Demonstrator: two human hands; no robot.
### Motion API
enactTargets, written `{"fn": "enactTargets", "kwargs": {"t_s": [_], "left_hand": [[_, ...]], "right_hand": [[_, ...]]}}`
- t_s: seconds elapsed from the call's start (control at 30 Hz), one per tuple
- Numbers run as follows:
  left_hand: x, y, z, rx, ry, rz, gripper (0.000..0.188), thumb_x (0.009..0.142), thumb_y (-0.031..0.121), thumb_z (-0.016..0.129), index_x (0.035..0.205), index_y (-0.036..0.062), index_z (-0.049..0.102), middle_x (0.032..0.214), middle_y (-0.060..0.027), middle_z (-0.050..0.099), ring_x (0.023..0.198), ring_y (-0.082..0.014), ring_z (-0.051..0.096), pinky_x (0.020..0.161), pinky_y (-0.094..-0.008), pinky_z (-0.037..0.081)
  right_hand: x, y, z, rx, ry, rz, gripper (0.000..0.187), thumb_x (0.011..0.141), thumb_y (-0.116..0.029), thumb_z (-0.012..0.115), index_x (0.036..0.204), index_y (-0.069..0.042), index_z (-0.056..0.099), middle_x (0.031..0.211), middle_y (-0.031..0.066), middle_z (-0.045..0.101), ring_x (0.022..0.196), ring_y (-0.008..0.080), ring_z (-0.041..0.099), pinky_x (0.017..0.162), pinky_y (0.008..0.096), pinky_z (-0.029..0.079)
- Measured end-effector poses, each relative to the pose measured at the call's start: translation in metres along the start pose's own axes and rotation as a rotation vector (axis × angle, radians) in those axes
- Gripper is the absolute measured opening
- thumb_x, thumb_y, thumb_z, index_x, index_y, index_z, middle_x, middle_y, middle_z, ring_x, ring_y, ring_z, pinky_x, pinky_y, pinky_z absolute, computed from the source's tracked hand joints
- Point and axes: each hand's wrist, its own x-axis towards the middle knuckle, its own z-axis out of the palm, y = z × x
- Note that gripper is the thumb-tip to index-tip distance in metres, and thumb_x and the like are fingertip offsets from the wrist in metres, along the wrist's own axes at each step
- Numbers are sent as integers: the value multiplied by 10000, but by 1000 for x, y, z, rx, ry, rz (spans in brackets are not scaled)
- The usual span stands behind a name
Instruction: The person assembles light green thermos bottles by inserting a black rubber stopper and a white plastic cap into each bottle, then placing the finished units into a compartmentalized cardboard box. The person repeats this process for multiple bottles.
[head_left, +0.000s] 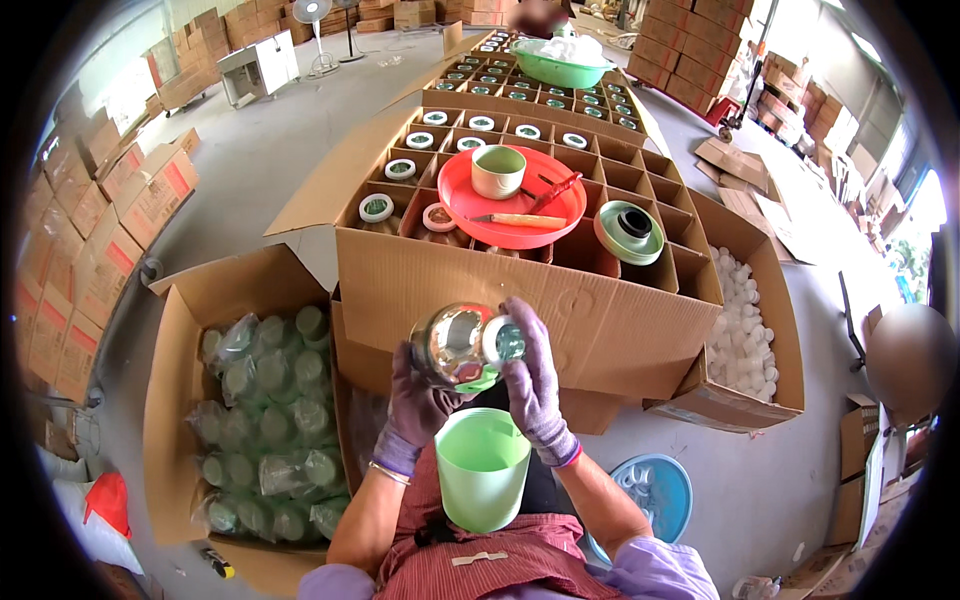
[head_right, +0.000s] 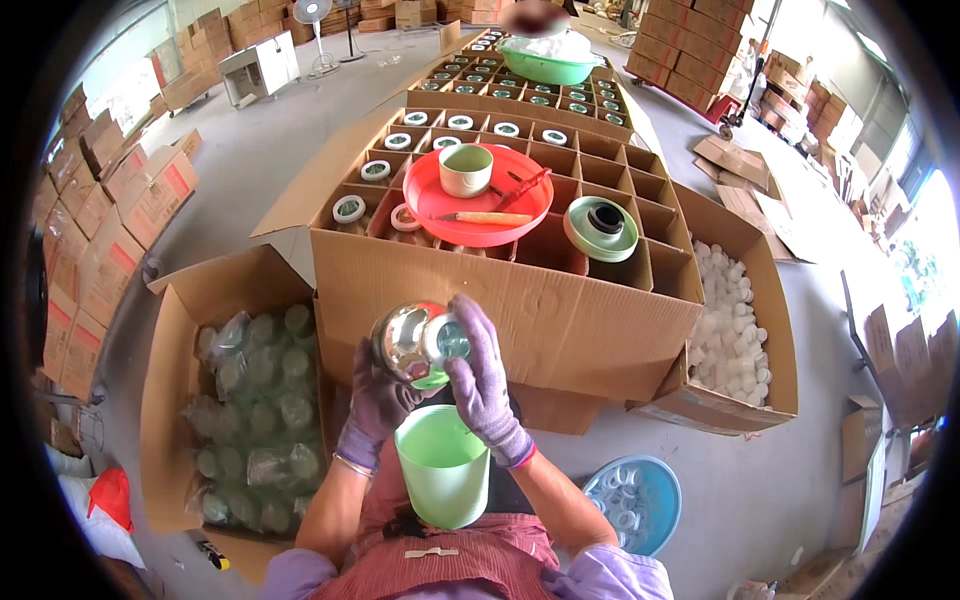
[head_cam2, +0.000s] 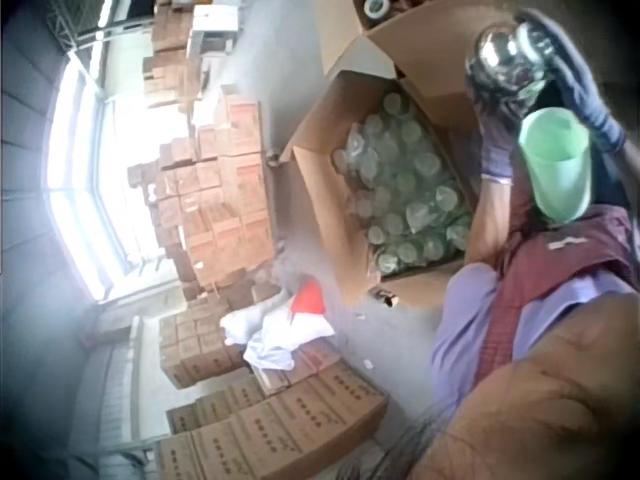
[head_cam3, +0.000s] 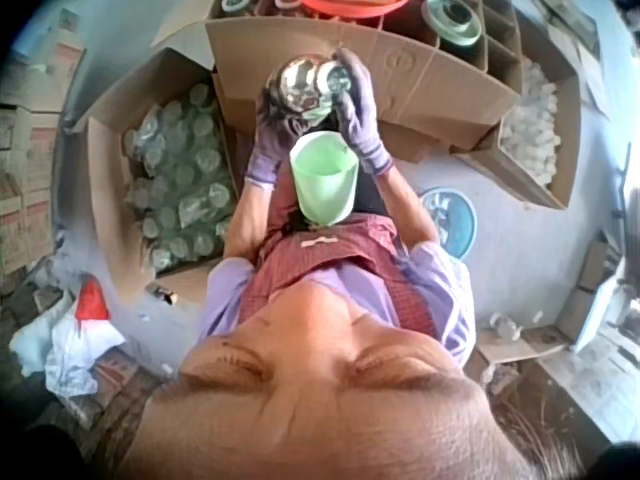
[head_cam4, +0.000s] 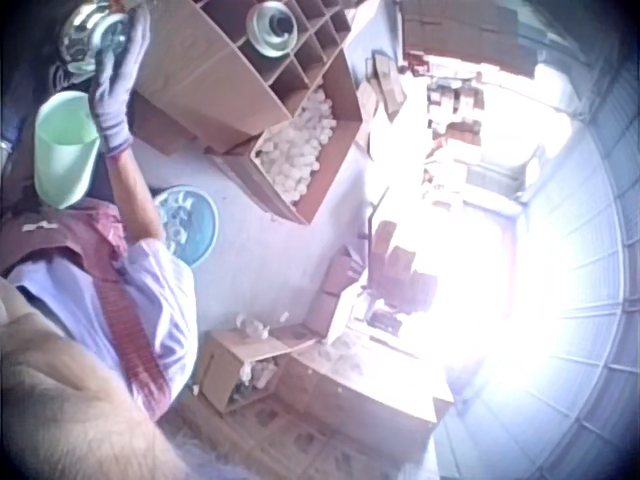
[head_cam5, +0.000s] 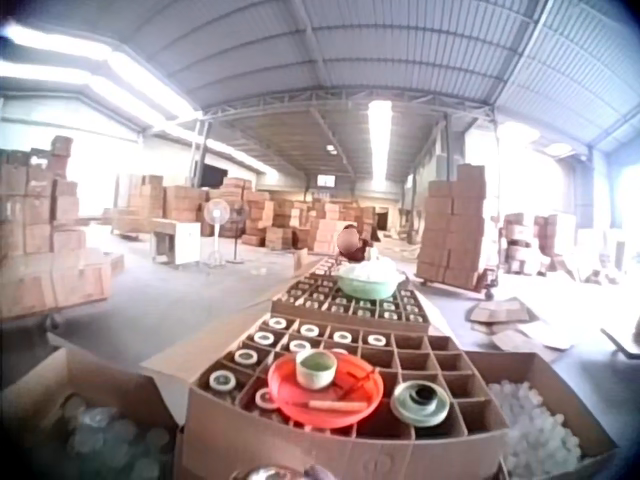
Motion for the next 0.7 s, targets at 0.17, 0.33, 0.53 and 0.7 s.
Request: {"fn": "enactTargets", "kwargs": {"t_s": [0.17,0.33,0.53,0.7], "left_hand": [[3,13,-28,394,54,135,647,993,578,372,1407,93,482,1399,-103,541,1285,-274,512,1108,-461,383],[6,44,-46,268,93,-66,552,991,466,489,1355,54,535,1270,-91,636,1194,-231,586,1067,-409,435],[-27,58,-23,943,50,-14,734,851,377,653,1431,-10,424,1356,-120,533,1275,-214,485,1100,-337,347],[-128,40,-77,1072,283,237,798,873,386,608,1491,-31,322,1512,-148,380,1397,-240,366,1160,-350,270]], "right_hand": [[-24,6,-8,80,-199,57,569,955,-290,597,1410,8,432,1481,233,373,1381,366,380,1130,431,317],[-84,29,-41,191,-77,357,523,1023,-371,460,1352,32,515,1404,194,485,1331,298,460,1114,381,348],[-182,17,-49,21,-176,501,574,978,-307,562,1410,46,428,1418,211,473,1332,320,464,1115,395,353],[-264,-11,-28,-185,-248,415,755,946,-507,565,1448,23,373,1467,285,369,1376,421,381,1118,498,338]]}}
